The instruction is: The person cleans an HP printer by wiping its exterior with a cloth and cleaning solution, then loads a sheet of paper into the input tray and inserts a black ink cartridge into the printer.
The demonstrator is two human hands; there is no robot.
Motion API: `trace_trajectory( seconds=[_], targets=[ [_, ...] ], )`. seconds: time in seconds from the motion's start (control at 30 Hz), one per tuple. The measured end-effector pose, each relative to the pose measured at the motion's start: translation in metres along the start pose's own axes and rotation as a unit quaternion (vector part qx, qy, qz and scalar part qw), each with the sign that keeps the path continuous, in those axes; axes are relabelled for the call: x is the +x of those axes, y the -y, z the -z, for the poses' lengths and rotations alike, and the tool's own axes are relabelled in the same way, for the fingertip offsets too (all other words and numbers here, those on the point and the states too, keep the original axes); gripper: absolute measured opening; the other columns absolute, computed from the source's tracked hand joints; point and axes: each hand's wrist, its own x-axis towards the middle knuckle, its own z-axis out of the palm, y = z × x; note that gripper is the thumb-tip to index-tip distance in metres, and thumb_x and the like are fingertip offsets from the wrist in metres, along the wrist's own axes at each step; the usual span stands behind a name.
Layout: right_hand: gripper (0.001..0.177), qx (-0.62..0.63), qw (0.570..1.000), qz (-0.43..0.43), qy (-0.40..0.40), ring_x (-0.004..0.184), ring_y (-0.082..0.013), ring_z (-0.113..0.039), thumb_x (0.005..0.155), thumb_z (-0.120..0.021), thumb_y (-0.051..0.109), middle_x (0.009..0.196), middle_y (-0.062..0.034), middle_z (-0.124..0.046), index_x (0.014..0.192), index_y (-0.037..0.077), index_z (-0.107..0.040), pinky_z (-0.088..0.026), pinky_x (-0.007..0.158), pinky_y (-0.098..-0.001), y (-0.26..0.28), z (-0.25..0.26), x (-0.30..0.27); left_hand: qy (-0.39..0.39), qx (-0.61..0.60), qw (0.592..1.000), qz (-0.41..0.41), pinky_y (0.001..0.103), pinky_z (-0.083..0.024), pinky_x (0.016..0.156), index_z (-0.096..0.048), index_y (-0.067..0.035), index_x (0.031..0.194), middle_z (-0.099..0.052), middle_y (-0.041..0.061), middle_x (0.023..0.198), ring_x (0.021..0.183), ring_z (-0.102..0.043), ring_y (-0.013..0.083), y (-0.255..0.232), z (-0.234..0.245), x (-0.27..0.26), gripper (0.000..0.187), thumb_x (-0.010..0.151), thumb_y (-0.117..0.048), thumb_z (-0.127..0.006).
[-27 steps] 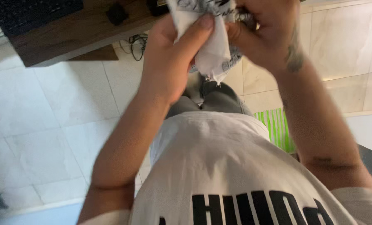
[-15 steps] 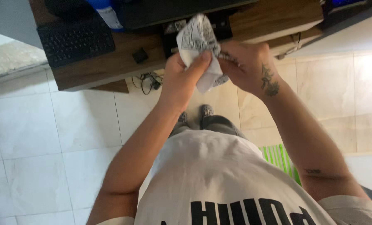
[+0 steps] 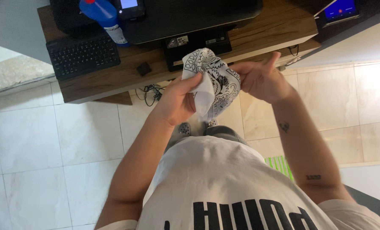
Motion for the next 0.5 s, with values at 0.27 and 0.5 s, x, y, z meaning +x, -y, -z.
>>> trace_trajectory(
  seconds=[0.27, 0.5],
  targets=[
    [0.120, 0.119, 0.993, 0.016, -0.022, 0.131, -0.0319, -0.061, 0.077, -0.029, 0.095, 0.141, -0.0181, -0.063, 0.147, 0.000, -0.054, -0.048, 0.117, -0.0527, -0.023, 0.005, -0.011, 0.105, -0.023, 0.994, 0.001, 0.043, -0.057, 0.099, -0.057, 0.001, 0.136, -0.070, 0.014, 0.124, 0.114, -0.068, 0.0251, 0.014, 0.019, 0.004, 0.046, 0.107, -0.036, -0.056],
    [0.076, -0.150, 0.958, 0.084, -0.228, 0.119, -0.0190, -0.063, 0.099, -0.053, 0.072, 0.127, -0.0087, -0.065, 0.136, 0.005, -0.055, -0.055, 0.105, -0.0395, -0.035, -0.036, 0.017, 0.107, 0.358, 0.908, -0.193, 0.032, -0.056, 0.091, -0.057, -0.005, 0.134, -0.064, 0.006, 0.119, 0.109, -0.061, 0.0142, 0.064, -0.004, 0.004, 0.055, 0.106, -0.051, -0.048]
  ],
)
